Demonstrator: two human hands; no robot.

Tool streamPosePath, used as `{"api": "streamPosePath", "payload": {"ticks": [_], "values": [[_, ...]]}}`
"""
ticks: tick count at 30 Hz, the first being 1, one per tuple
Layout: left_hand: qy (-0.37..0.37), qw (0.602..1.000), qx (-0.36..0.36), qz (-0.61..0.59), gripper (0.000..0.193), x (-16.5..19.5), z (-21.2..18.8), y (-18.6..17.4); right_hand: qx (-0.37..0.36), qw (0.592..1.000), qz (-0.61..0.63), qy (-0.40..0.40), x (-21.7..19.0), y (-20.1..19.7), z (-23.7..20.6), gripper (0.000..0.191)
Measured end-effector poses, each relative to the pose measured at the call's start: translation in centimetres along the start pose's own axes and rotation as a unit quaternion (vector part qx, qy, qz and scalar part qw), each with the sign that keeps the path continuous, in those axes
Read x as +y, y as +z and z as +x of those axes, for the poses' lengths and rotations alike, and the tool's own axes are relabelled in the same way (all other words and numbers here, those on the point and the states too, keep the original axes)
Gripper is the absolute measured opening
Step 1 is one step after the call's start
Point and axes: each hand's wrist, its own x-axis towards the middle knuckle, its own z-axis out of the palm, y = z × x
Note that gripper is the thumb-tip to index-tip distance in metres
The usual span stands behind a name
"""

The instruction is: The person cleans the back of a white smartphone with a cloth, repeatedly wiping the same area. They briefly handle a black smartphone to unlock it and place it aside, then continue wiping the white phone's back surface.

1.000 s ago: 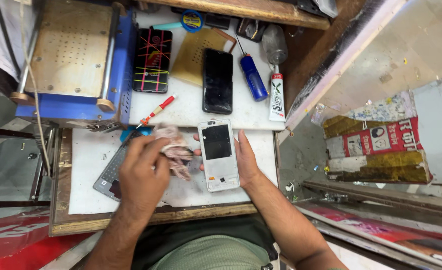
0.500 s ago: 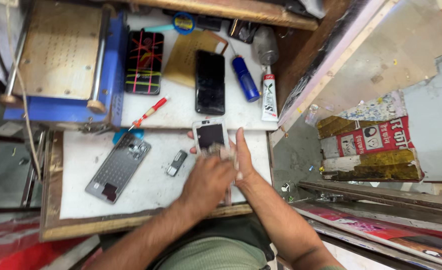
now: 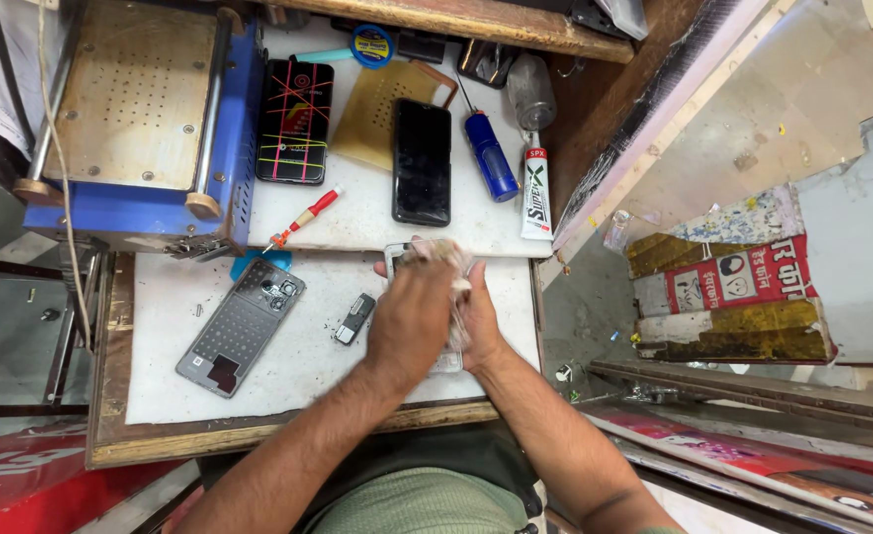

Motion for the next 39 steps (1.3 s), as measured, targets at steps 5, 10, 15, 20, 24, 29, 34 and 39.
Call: {"api": "streamPosePath", "payload": {"ticks": [5,10,15,20,24,29,34,39], "values": [[0.035,0.997,-0.052,-0.051,0.041,2.8,-3.2,-0.4,-0.056,0.997,0.039,-0.027,-0.8,0.0,0.1,0.104],[0.008,0.998,-0.063,0.019,0.032,0.5,-1.3,-0.5,-0.098,0.994,0.053,-0.018,-0.6,0.3,-0.1,0.105],[-0.056,0.993,0.015,0.100,0.030,-1.4,1.6,-1.7,0.020,1.000,-0.017,-0.016,0.1,0.3,0.0,0.081],[-0.113,0.988,0.000,0.105,0.029,-1.5,1.3,-1.7,0.037,0.999,-0.014,-0.026,0.1,0.4,-0.1,0.076],[-0.121,0.986,-0.056,0.102,0.023,-0.3,-1.6,-1.8,0.026,0.998,-0.006,-0.063,-0.1,0.8,0.1,0.074],[-0.059,0.991,0.003,0.118,0.026,-0.7,-2.5,-3.0,-0.006,0.999,-0.008,-0.046,0.6,0.1,0.5,0.072],[-0.074,0.987,0.012,0.142,0.026,-2.8,1.1,-2.6,0.018,0.999,-0.047,0.016,1.2,-0.6,-0.3,0.074],[-0.048,0.987,-0.064,0.137,0.031,-1.7,-2.0,-2.8,0.009,1.000,0.009,-0.027,0.8,-0.2,0.3,0.076]]}}
